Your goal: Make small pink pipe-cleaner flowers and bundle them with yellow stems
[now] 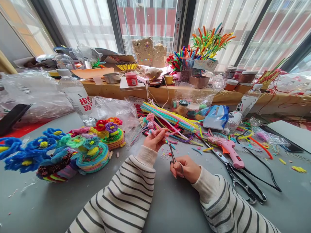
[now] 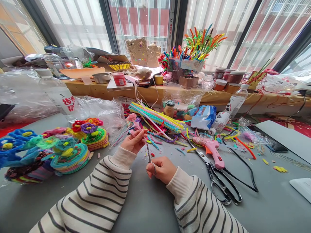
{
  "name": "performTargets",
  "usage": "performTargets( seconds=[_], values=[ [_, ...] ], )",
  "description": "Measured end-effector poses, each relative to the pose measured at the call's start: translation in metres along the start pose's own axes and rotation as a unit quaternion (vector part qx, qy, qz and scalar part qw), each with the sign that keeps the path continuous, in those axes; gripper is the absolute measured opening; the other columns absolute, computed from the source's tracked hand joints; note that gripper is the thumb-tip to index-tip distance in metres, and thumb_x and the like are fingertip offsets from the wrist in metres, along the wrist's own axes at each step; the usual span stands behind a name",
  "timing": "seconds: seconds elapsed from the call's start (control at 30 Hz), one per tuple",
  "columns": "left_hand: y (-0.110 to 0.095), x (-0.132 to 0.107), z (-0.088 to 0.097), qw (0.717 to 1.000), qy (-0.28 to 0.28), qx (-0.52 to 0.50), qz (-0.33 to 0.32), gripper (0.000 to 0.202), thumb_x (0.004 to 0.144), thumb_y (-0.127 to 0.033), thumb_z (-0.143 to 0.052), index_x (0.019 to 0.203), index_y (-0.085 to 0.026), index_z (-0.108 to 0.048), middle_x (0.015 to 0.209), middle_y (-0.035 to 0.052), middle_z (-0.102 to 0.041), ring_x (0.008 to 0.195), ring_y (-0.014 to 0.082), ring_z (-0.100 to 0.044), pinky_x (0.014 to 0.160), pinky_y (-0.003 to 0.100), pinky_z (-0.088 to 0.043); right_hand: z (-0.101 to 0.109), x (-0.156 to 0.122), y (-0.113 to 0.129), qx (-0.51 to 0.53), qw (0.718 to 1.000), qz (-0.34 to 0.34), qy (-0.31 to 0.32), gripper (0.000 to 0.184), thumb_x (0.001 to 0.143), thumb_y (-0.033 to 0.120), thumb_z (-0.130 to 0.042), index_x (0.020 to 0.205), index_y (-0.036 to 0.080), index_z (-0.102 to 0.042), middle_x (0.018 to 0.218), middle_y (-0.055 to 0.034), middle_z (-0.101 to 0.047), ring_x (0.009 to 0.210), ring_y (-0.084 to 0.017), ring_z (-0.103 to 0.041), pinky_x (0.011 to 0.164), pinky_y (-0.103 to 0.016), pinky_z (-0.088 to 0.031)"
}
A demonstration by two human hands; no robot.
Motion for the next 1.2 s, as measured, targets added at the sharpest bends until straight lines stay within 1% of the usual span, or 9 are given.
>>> performTargets(
  seconds=[0.17, 0.27, 0.47, 0.53, 0.67, 0.73, 0.97, 1.03, 1.2],
  values=[
    [0.0, -0.001, -0.001, 1.0, 0.005, -0.007, -0.002, 0.021, 0.051, -0.021, -0.069, 0.068, -0.011, -0.064, 0.055, -0.0016, -0.058, 0.046, 0.0013, -0.049, 0.047, 0.01, -0.041, -0.001, 0.0, 0.0, 0.005, 1.0, 0.01, 0.007, 0.057, 0.062, 0.067, -0.04, 0.046, 0.013, -0.048, 0.037, 0.0048, -0.034, 0.034, -0.004, -0.027, 0.036, -0.02, -0.018],
    [0.001, 0.001, 0.001, 1.0, 0.006, -0.016, 0.005, 0.017, 0.054, -0.018, -0.068, 0.068, -0.01, -0.064, 0.055, -0.0012, -0.059, 0.047, 0.0018, -0.05, 0.049, 0.011, -0.042, 0.002, 0.001, -0.002, -0.003, 1.0, -0.004, -0.016, 0.056, 0.06, 0.067, -0.042, 0.043, 0.014, -0.046, 0.036, 0.0045, -0.035, 0.034, -0.004, -0.027, 0.036, -0.02, -0.017],
    [0.0, 0.004, 0.003, 1.0, 0.013, -0.028, -0.001, 0.015, 0.054, -0.017, -0.067, 0.068, -0.011, -0.064, 0.055, -0.0014, -0.059, 0.048, 0.0021, -0.051, 0.05, 0.011, -0.043, 0.009, 0.001, 0.001, -0.031, 0.997, -0.025, -0.068, 0.055, 0.057, 0.066, -0.047, 0.039, 0.015, -0.044, 0.033, 0.0059, -0.029, 0.034, -0.004, -0.025, 0.036, -0.021, -0.017],
    [-0.001, 0.003, 0.003, 1.0, 0.007, -0.028, -0.006, 0.014, 0.055, -0.017, -0.066, 0.068, -0.011, -0.064, 0.055, -0.0014, -0.059, 0.048, 0.0021, -0.051, 0.05, 0.011, -0.043, 0.008, 0.001, 0.001, -0.03, 0.997, -0.023, -0.061, 0.055, 0.057, 0.067, -0.045, 0.04, 0.015, -0.044, 0.034, 0.0059, -0.03, 0.034, -0.004, -0.025, 0.036, -0.021, -0.017],
    [-0.001, -0.001, 0.001, 1.0, -0.005, -0.025, -0.009, 0.011, 0.058, -0.016, -0.064, 0.067, -0.011, -0.064, 0.056, -0.0016, -0.058, 0.049, 0.0019, -0.051, 0.051, 0.011, -0.043, 0.001, 0.0, 0.001, -0.005, 1.0, -0.015, -0.01, 0.058, 0.058, 0.07, -0.04, 0.043, 0.014, -0.045, 0.035, 0.0057, -0.032, 0.033, -0.004, -0.026, 0.035, -0.02, -0.017],
    [0.0, -0.002, 0.0, 1.0, -0.005, -0.025, -0.009, 0.01, 0.058, -0.015, -0.064, 0.067, -0.011, -0.064, 0.056, -0.0015, -0.058, 0.049, 0.0019, -0.051, 0.051, 0.011, -0.043, -0.001, 0.0, 0.0, 0.003, 1.0, -0.012, 0.004, 0.059, 0.058, 0.071, -0.039, 0.044, 0.014, -0.045, 0.035, 0.0059, -0.032, 0.032, -0.004, -0.026, 0.035, -0.02, -0.017],
    [-0.001, -0.002, -0.002, 1.0, 0.002, -0.025, -0.01, 0.009, 0.059, -0.015, -0.064, 0.067, -0.011, -0.064, 0.056, -0.0013, -0.057, 0.049, 0.0023, -0.051, 0.051, 0.011, -0.043, -0.002, 0.001, 0.001, 0.017, 1.0, -0.006, 0.011, 0.06, 0.057, 0.071, -0.039, 0.045, 0.013, -0.047, 0.034, 0.0061, -0.031, 0.033, -0.004, -0.026, 0.035, -0.02, -0.017],
    [-0.001, -0.003, -0.002, 1.0, 0.001, -0.025, -0.01, 0.009, 0.059, -0.015, -0.063, 0.067, -0.011, -0.063, 0.056, -0.0014, -0.057, 0.049, 0.0023, -0.051, 0.05, 0.011, -0.043, -0.001, 0.001, 0.002, 0.016, 1.0, -0.01, 0.002, 0.058, 0.057, 0.07, -0.041, 0.043, 0.014, -0.046, 0.034, 0.0062, -0.03, 0.033, -0.004, -0.025, 0.035, -0.02, -0.017],
    [-0.002, -0.001, -0.001, 0.999, -0.004, -0.029, -0.021, 0.008, 0.06, -0.015, -0.063, 0.068, -0.012, -0.063, 0.056, -0.0014, -0.057, 0.05, 0.0019, -0.051, 0.051, 0.01, -0.043, 0.006, 0.0, 0.002, -0.002, 0.998, -0.027, -0.054, 0.055, 0.058, 0.066, -0.046, 0.039, 0.014, -0.043, 0.034, 0.0067, -0.028, 0.034, -0.004, -0.023, 0.037, -0.021, -0.017]
  ],
)
Point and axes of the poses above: each hand's wrist, its own x-axis towards the middle knuckle, its own z-axis out of the back of the hand, y = z × x, the point moved 6 cm from there along x, towards the middle knuckle
